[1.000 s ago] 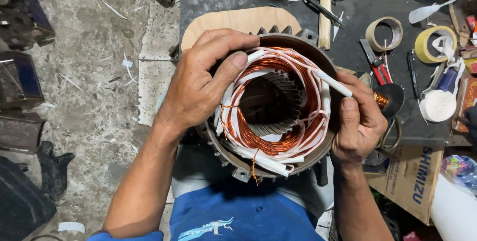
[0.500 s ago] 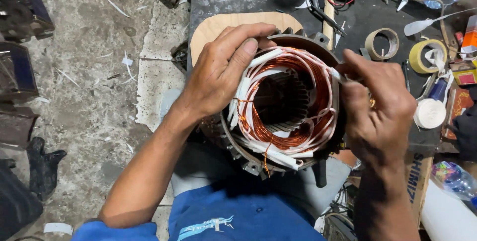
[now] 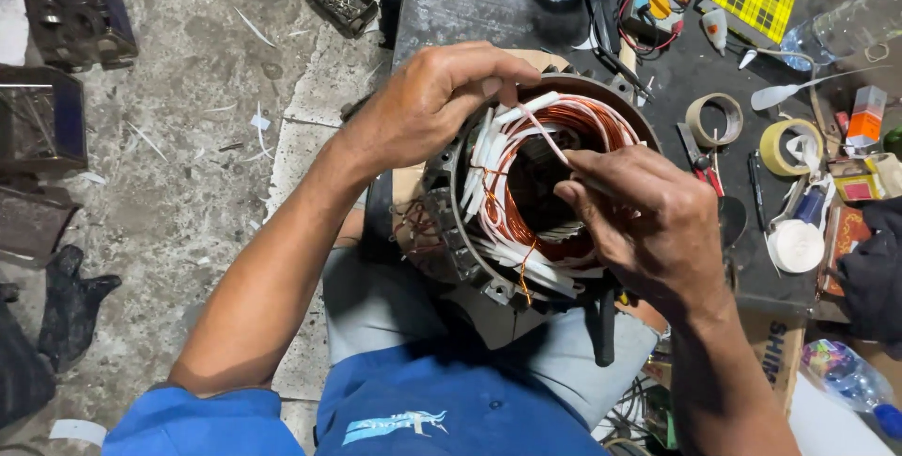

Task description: Adjusting terminal connections and winding copper coils into an electric motor stator using pliers and a hammer.

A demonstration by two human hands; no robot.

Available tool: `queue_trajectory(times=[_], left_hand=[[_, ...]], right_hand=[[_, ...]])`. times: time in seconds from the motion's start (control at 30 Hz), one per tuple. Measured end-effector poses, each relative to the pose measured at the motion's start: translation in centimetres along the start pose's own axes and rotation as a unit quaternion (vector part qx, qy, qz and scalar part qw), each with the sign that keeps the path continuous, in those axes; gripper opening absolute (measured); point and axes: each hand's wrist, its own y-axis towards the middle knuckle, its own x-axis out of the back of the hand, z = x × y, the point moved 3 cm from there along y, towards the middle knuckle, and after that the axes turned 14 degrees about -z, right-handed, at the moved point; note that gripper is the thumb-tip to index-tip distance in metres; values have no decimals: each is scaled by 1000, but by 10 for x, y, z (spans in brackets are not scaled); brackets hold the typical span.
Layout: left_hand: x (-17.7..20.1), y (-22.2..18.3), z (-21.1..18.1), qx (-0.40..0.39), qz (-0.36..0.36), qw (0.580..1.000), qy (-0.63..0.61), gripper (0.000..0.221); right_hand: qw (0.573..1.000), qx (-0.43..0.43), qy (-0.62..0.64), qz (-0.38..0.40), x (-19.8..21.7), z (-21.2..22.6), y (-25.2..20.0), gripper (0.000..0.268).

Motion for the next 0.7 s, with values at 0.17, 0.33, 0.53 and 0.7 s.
queue_trajectory(times=[0.17,0.33,0.53,0.7], left_hand=[[1,-5,-12,-100,-6,990,103,33],[1,-13,-22,-115,7,989,95,42],[-2,-20,-18,-103,7,988,113,44],[-8,-22,-15,-102,18,985,138,50]], right_hand=[[998,-2,-39,-44,-2,0,2,26],[999,13,-33,-2,-2,3,4,33],[1000,10,-20,2,-8,1,-1,37],[999,29,-33,8,-19,8,-10,43]])
